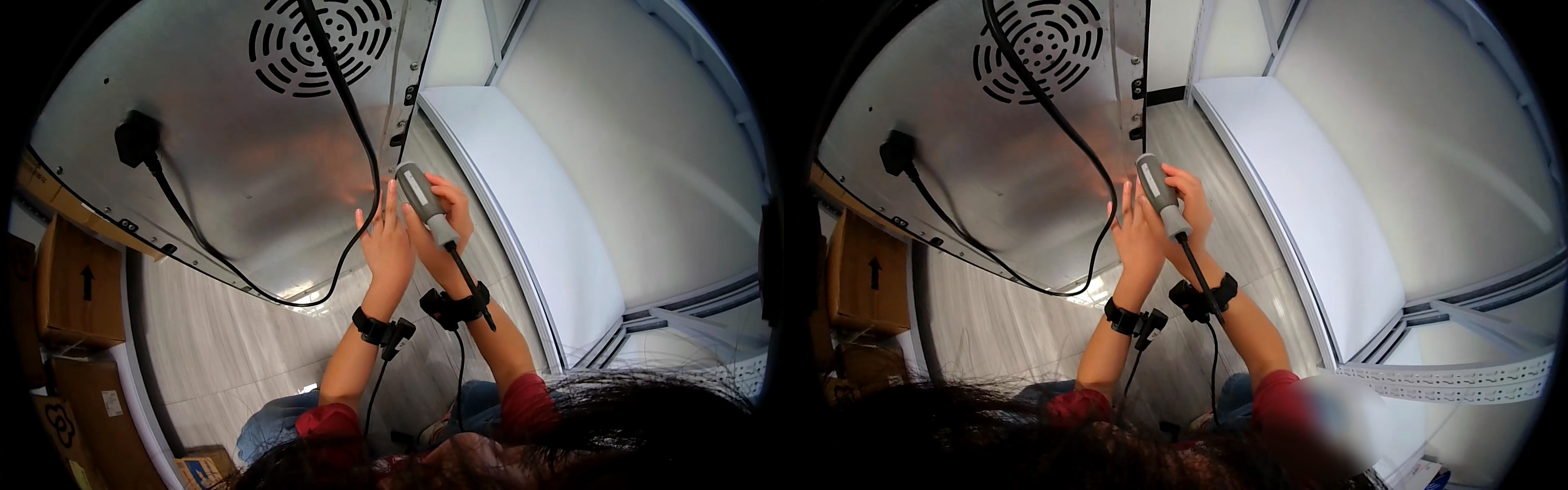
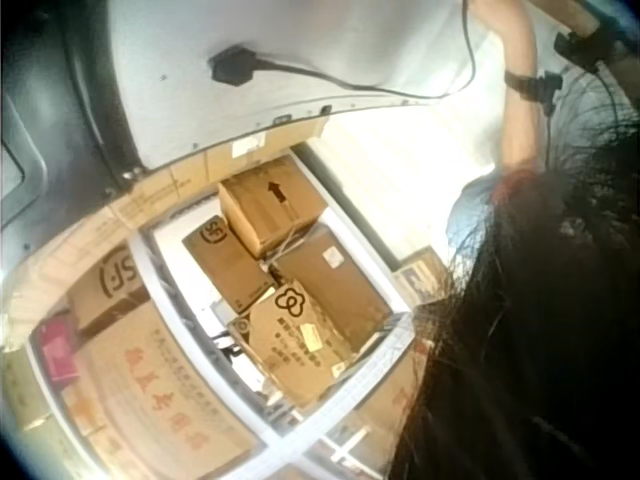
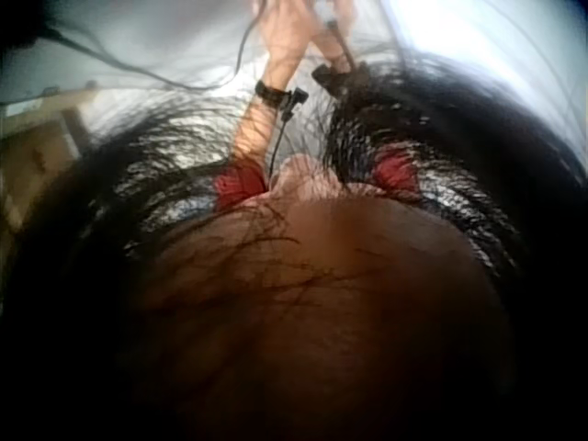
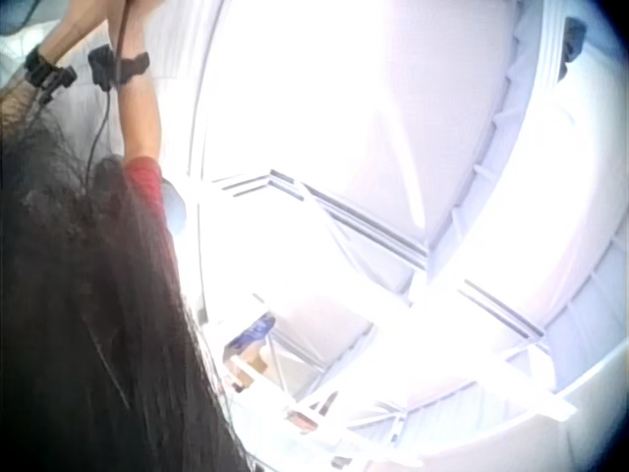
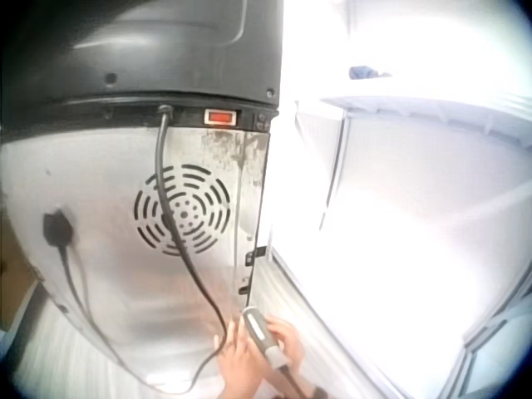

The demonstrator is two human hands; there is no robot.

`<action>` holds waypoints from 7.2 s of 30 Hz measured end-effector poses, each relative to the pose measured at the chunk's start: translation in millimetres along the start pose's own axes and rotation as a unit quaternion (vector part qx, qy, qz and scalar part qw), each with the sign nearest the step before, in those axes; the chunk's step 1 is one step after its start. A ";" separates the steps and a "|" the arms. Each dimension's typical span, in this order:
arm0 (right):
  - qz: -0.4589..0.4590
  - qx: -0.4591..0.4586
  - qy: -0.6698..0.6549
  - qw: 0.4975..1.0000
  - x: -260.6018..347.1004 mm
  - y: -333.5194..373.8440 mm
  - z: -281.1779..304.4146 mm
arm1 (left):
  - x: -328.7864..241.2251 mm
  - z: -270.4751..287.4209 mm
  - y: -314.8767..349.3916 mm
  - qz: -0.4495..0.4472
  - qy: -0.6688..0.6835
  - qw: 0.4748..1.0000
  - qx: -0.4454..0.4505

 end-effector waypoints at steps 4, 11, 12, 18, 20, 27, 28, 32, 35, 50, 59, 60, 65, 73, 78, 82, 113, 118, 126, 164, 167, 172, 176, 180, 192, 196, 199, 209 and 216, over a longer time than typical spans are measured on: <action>0.071 -0.033 0.008 0.997 31.6 -24.7 0.6 | 5.2 -0.2 1.2 0.010 -0.016 0.999 0.047; 0.004 -0.060 0.021 0.998 39.3 -55.8 1.0 | 1.5 7.9 -4.3 0.021 0.013 0.995 0.102; 0.022 -0.071 0.028 0.997 38.3 -52.8 1.4 | 3.0 4.5 -3.5 0.019 0.014 0.995 0.100; 0.020 -0.035 0.052 0.998 32.5 -51.8 -3.0 | 3.2 -1.2 -1.8 0.006 0.018 0.999 0.036; 0.061 -0.050 0.074 0.994 31.2 -49.9 -1.4 | 0.8 1.9 -5.9 0.002 0.029 0.999 0.037; 0.047 -0.053 0.033 0.997 57.3 -61.6 3.7 | -0.5 17.8 -8.5 -0.011 0.051 0.997 0.059; 0.075 -0.071 0.030 0.994 65.7 -66.7 6.8 | -3.4 21.3 -10.1 -0.001 0.081 0.995 0.055; 0.061 -0.069 0.039 0.995 85.5 -85.6 15.7 | -20.7 48.6 -38.9 -0.049 0.193 0.979 -0.043; 0.038 -0.053 0.019 0.998 109.9 -98.2 17.3 | -24.6 92.4 -75.4 -0.052 0.198 0.973 -0.107; 0.051 -0.069 -0.043 0.995 141.8 -131.6 33.0 | -51.1 143.0 -116.0 -0.013 0.068 0.996 -0.051; 0.065 -0.088 -0.007 0.994 171.4 -160.6 38.0 | -50.9 146.9 -113.2 -0.009 0.066 0.998 -0.016; 0.103 -0.104 -0.007 0.989 172.3 -160.2 40.1 | -51.8 148.0 -114.5 -0.007 0.068 0.998 -0.013; 0.110 -0.062 0.028 0.992 176.5 -168.7 35.1 | -56.5 152.1 -116.4 0.001 0.091 0.994 -0.055; -0.036 0.058 0.061 0.996 169.2 -145.7 59.2 | -55.9 158.4 -127.6 -0.017 0.194 0.971 -0.135; -0.188 0.091 0.158 0.965 168.4 -154.0 85.8 | -69.8 158.3 -150.0 -0.038 0.286 0.957 -0.041; -0.246 0.061 0.184 0.950 223.5 -188.1 116.0 | -91.7 202.1 -196.9 -0.035 0.347 0.937 -0.010; -0.420 -0.244 0.403 0.776 410.8 -357.5 511.3 | -445.7 342.8 -491.0 -0.216 0.356 0.867 0.274; -0.418 -0.272 0.389 0.774 386.1 -366.2 525.5 | -450.2 317.5 -493.8 -0.280 0.381 0.839 0.268; -0.439 -0.286 0.410 0.747 369.3 -384.4 526.5 | -472.8 305.8 -533.9 -0.291 0.387 0.833 0.267; -0.408 -0.174 0.366 0.818 423.7 -373.9 479.4 | -480.3 346.5 -501.9 -0.355 0.434 0.783 0.269; -0.410 -0.128 0.344 0.835 430.2 -361.1 465.9 | -462.1 375.7 -488.6 -0.302 0.469 0.802 0.215; -0.379 -0.023 0.315 0.870 426.7 -330.6 413.4 | -393.3 384.4 -442.9 -0.203 0.410 0.856 0.241; -0.371 0.103 0.290 0.876 410.7 -299.5 352.1 | -306.8 380.3 -393.1 -0.073 0.355 0.896 0.257; -0.374 0.255 0.245 0.858 409.2 -275.3 279.3 | -220.6 394.6 -335.7 0.052 0.295 0.913 0.278; -0.369 0.550 0.133 0.738 435.8 -151.1 96.0 | -6.2 453.4 -138.5 0.429 0.165 0.866 0.194; -0.370 0.583 0.122 0.713 461.5 -110.9 38.9 | 77.9 460.3 -62.2 0.528 0.235 0.808 0.119; -0.413 0.585 0.118 0.688 456.5 -79.8 22.9 | 89.3 459.0 -53.4 0.569 0.318 0.751 0.109; -0.498 0.548 0.097 0.666 459.9 -14.2 -17.2 | 123.9 443.0 1.3 0.537 0.272 0.782 0.160; -0.517 0.542 0.118 0.652 425.4 -0.4 0.6 | 101.9 402.6 21.1 0.558 0.310 0.759 0.128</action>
Point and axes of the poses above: each hand's wrist, its own y-axis away from the middle knuckle, its own z-axis out of the back of the hand, x = y × z, the point moved 3 cm from there along -y, towards the middle knuckle, and after that the axes turned 10 degrees about -z, right-handed, at the moved point
